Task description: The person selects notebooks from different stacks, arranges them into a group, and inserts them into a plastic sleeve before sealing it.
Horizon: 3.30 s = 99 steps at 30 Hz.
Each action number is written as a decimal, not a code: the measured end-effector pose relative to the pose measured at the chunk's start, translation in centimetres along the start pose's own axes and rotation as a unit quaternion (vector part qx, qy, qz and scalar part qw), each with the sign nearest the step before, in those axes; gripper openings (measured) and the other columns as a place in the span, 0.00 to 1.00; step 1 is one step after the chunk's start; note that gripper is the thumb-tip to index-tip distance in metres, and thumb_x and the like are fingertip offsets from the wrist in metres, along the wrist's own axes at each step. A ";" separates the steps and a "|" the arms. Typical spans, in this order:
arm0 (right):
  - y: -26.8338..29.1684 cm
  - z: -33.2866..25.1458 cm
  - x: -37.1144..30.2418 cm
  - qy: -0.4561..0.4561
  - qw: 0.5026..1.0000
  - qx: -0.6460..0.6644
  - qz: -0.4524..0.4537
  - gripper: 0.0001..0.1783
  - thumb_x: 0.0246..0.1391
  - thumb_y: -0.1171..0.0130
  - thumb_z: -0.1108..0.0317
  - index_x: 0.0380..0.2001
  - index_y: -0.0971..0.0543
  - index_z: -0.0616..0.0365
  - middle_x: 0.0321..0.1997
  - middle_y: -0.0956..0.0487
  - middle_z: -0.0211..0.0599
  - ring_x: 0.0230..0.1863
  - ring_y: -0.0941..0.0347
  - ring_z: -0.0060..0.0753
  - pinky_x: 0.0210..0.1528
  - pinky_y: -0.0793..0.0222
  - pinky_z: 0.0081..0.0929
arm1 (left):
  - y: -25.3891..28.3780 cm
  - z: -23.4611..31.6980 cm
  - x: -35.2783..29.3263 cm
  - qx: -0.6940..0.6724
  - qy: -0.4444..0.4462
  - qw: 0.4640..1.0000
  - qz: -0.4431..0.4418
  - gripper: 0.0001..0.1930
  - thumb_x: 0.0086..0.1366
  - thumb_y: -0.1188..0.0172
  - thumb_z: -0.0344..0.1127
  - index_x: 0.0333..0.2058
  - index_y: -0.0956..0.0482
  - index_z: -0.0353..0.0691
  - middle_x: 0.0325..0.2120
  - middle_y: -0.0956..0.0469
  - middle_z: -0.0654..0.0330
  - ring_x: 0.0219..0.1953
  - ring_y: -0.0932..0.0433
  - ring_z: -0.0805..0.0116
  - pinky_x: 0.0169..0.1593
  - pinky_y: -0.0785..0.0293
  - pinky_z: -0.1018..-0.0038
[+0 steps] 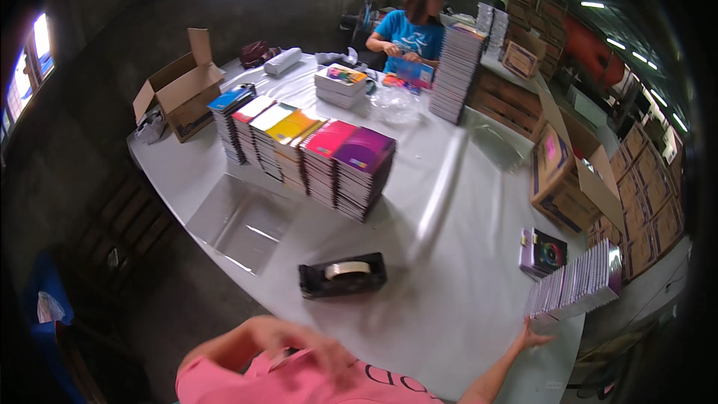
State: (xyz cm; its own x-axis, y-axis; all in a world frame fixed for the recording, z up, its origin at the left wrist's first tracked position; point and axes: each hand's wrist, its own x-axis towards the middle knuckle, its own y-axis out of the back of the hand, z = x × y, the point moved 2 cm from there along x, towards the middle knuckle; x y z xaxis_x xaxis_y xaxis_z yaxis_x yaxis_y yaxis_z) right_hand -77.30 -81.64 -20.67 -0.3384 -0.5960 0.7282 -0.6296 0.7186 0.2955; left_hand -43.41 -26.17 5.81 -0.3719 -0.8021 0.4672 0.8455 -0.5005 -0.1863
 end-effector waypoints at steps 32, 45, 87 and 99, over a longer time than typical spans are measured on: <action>20.2 -87.8 -49.2 0.140 0.891 0.368 -0.226 0.34 0.52 0.43 0.73 0.62 0.42 0.53 0.62 0.40 0.40 0.50 0.33 0.35 0.48 0.35 0.32 | -1.0 38.3 -60.4 0.301 -0.233 0.920 0.093 0.23 0.48 0.36 0.57 0.25 0.21 0.40 0.30 0.20 0.51 0.34 0.22 0.54 0.41 0.33 0.66; 20.6 -118.4 -69.1 0.255 0.668 0.586 -0.380 0.29 0.44 0.40 0.78 0.53 0.31 0.53 0.53 0.31 0.40 0.48 0.30 0.34 0.43 0.30 0.28 | 8.9 50.0 -73.2 0.281 -0.227 0.930 0.064 0.21 0.50 0.36 0.54 0.21 0.21 0.39 0.25 0.21 0.56 0.31 0.21 0.59 0.37 0.33 0.68; 16.1 -68.3 -50.8 -0.112 0.849 -0.113 -0.503 0.43 0.44 0.36 0.52 0.62 0.42 0.44 0.61 0.38 0.40 0.63 0.45 0.49 0.57 0.43 0.56 | 28.4 10.3 -49.5 0.575 0.441 0.636 0.265 0.44 0.57 0.45 0.59 0.65 0.51 0.45 0.66 0.60 0.46 0.68 0.58 0.50 0.59 0.63 0.34; 7.6 -101.6 -45.6 0.384 0.774 0.216 -0.455 0.44 0.36 0.29 0.62 0.60 0.36 0.44 0.63 0.39 0.46 0.65 0.46 0.51 0.65 0.47 0.40 | 35.6 24.7 -48.1 0.423 0.043 0.641 0.639 0.32 0.61 0.41 0.39 0.61 0.43 0.37 0.60 0.44 0.49 0.63 0.44 0.54 0.62 0.46 0.61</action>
State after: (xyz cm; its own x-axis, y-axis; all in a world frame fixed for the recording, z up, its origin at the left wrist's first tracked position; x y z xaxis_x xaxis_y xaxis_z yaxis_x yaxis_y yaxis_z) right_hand 4.37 -12.56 11.18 0.7940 -0.2759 0.5417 -0.5936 -0.1599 0.7887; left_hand 13.99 2.64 -1.93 0.8421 -0.4143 0.3453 0.3725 0.9098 0.1832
